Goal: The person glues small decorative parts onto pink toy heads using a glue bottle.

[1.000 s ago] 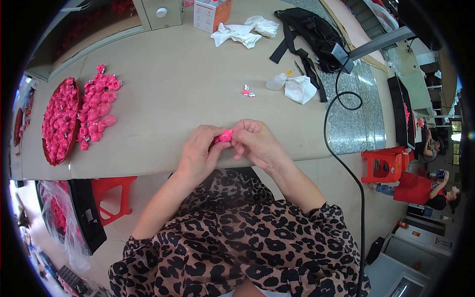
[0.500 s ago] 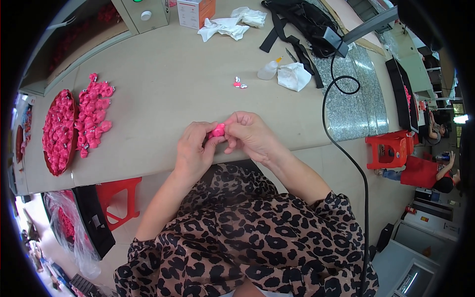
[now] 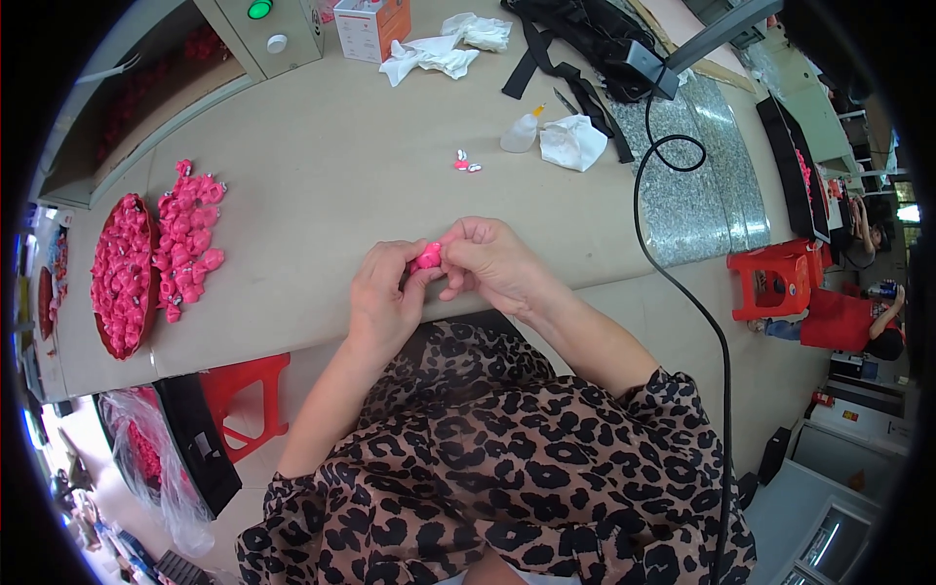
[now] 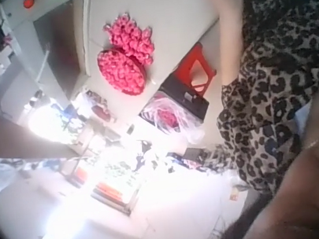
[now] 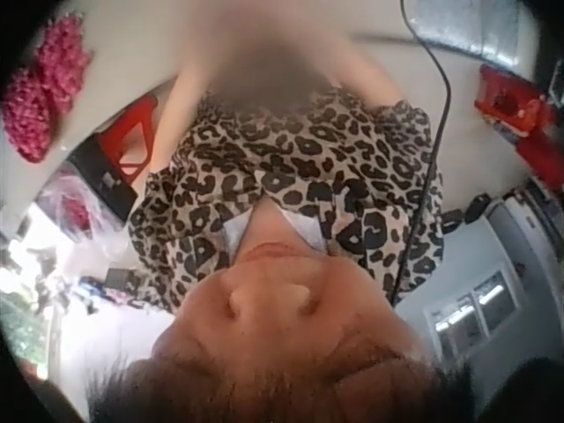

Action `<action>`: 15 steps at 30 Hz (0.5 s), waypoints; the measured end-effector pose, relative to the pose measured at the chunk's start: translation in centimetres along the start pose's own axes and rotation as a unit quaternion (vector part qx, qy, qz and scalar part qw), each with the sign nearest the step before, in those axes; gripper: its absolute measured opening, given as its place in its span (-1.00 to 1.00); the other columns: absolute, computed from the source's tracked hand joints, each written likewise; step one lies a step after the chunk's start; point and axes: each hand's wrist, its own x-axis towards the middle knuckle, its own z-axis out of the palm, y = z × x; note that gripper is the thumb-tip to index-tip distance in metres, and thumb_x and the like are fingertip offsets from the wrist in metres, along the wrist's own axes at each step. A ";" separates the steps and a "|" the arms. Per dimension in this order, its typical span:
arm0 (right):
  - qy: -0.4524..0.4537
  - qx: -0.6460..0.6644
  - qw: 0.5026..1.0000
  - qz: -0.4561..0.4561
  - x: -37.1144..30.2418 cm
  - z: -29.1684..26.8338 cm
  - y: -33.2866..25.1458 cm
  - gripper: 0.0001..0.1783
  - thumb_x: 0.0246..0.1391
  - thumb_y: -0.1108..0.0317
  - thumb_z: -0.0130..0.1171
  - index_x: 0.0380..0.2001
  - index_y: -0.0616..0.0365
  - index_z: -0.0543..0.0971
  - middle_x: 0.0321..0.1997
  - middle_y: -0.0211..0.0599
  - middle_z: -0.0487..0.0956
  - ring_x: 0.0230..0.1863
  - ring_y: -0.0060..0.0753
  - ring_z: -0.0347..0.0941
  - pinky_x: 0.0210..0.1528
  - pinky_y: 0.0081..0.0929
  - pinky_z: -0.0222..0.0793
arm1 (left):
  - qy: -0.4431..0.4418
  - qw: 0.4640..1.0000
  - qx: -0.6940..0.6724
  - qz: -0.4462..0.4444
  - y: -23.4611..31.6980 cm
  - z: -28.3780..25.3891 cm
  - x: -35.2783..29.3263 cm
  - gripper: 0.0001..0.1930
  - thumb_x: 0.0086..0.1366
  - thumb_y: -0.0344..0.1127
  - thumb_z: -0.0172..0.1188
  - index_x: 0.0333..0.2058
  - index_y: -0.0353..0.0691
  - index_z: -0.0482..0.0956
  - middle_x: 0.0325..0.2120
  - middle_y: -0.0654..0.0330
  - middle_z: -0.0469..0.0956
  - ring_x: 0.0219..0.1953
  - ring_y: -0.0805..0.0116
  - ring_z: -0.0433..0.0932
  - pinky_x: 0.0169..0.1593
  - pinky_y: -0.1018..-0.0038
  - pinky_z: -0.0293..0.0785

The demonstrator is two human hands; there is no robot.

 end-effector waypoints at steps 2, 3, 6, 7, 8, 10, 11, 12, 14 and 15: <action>0.002 0.000 1.000 -0.004 0.0 0.0 0.1 -0.93 -0.11 0.52 -0.01 -0.51 0.31 0.34 -0.57 -0.30 0.42 -0.66 -0.62 0.37 -0.55 -0.57 0.49 | -0.001 1.000 0.002 0.006 0.0 0.0 0.0 -0.74 -0.14 -0.60 0.17 -0.39 -0.31 0.41 -0.52 0.10 0.45 -0.47 0.21 0.42 -0.41 0.44 0.36; 0.003 -0.002 1.000 -0.006 0.0 -0.1 0.1 -0.93 -0.11 0.52 -0.02 -0.51 0.30 0.33 -0.58 -0.31 0.41 -0.66 -0.61 0.37 -0.55 -0.57 0.49 | -0.001 1.000 0.003 0.010 0.0 0.0 0.1 -0.75 -0.14 -0.61 0.16 -0.39 -0.31 0.41 -0.52 0.10 0.45 -0.47 0.21 0.42 -0.41 0.44 0.36; 0.002 -0.009 1.000 0.004 0.0 -0.1 0.1 -0.96 -0.09 0.53 -0.02 -0.48 0.26 0.37 -0.54 -0.33 0.44 -0.64 -0.65 0.36 -0.55 -0.59 0.46 | -0.005 1.000 0.014 0.007 0.0 0.0 0.1 -0.74 -0.14 -0.62 0.16 -0.39 -0.31 0.41 -0.52 0.10 0.45 -0.48 0.21 0.42 -0.41 0.44 0.35; 0.002 -0.008 1.000 0.003 0.0 -0.1 0.1 -0.96 -0.09 0.53 -0.02 -0.48 0.26 0.37 -0.54 -0.33 0.44 -0.64 -0.65 0.36 -0.55 -0.59 0.46 | -0.006 1.000 0.014 0.008 0.0 0.0 0.1 -0.74 -0.14 -0.62 0.16 -0.39 -0.31 0.41 -0.52 0.10 0.45 -0.48 0.21 0.42 -0.41 0.44 0.35; 0.003 -0.006 1.000 0.001 0.0 0.0 0.1 -0.96 -0.09 0.53 -0.03 -0.48 0.26 0.37 -0.55 -0.33 0.44 -0.64 -0.65 0.36 -0.55 -0.59 0.46 | -0.004 1.000 0.011 0.009 0.1 0.0 0.1 -0.74 -0.14 -0.62 0.15 -0.39 -0.31 0.41 -0.52 0.10 0.44 -0.48 0.21 0.41 -0.42 0.44 0.35; 0.004 -0.003 1.000 -0.001 -0.1 0.0 0.1 -0.96 -0.09 0.53 -0.03 -0.49 0.26 0.37 -0.55 -0.33 0.44 -0.64 -0.64 0.36 -0.55 -0.58 0.46 | -0.002 1.000 0.007 0.010 0.1 0.0 0.1 -0.74 -0.14 -0.62 0.15 -0.39 -0.32 0.41 -0.52 0.10 0.44 -0.49 0.21 0.41 -0.42 0.44 0.35; 0.004 -0.003 1.000 0.000 -0.1 0.0 0.1 -0.96 -0.09 0.53 -0.03 -0.49 0.26 0.37 -0.55 -0.33 0.44 -0.65 -0.64 0.36 -0.55 -0.58 0.46 | -0.003 1.000 0.007 0.010 0.1 0.0 0.1 -0.74 -0.14 -0.62 0.15 -0.39 -0.32 0.41 -0.52 0.10 0.44 -0.49 0.21 0.41 -0.42 0.44 0.35; 0.004 -0.004 1.000 0.001 -0.1 0.0 0.1 -0.96 -0.09 0.53 -0.03 -0.49 0.26 0.37 -0.55 -0.33 0.44 -0.65 -0.64 0.36 -0.55 -0.58 0.46 | -0.003 1.000 0.008 0.009 0.0 0.1 0.1 -0.74 -0.14 -0.63 0.15 -0.39 -0.32 0.40 -0.52 0.10 0.44 -0.49 0.21 0.41 -0.42 0.44 0.35; 0.003 0.000 1.000 -0.003 0.0 0.0 0.2 -0.96 -0.09 0.53 -0.03 -0.49 0.26 0.37 -0.56 -0.33 0.44 -0.65 -0.65 0.36 -0.55 -0.58 0.46 | -0.004 1.000 0.010 0.009 0.1 0.0 0.1 -0.74 -0.14 -0.63 0.15 -0.39 -0.32 0.40 -0.52 0.10 0.44 -0.49 0.21 0.41 -0.42 0.44 0.35; 0.001 0.002 1.000 -0.005 0.0 -0.1 0.2 -0.96 -0.09 0.53 -0.03 -0.49 0.26 0.37 -0.56 -0.33 0.44 -0.65 -0.65 0.36 -0.56 -0.58 0.46 | -0.005 1.000 0.012 0.009 0.2 0.0 0.2 -0.74 -0.14 -0.63 0.15 -0.39 -0.32 0.40 -0.52 0.10 0.44 -0.49 0.21 0.41 -0.42 0.44 0.35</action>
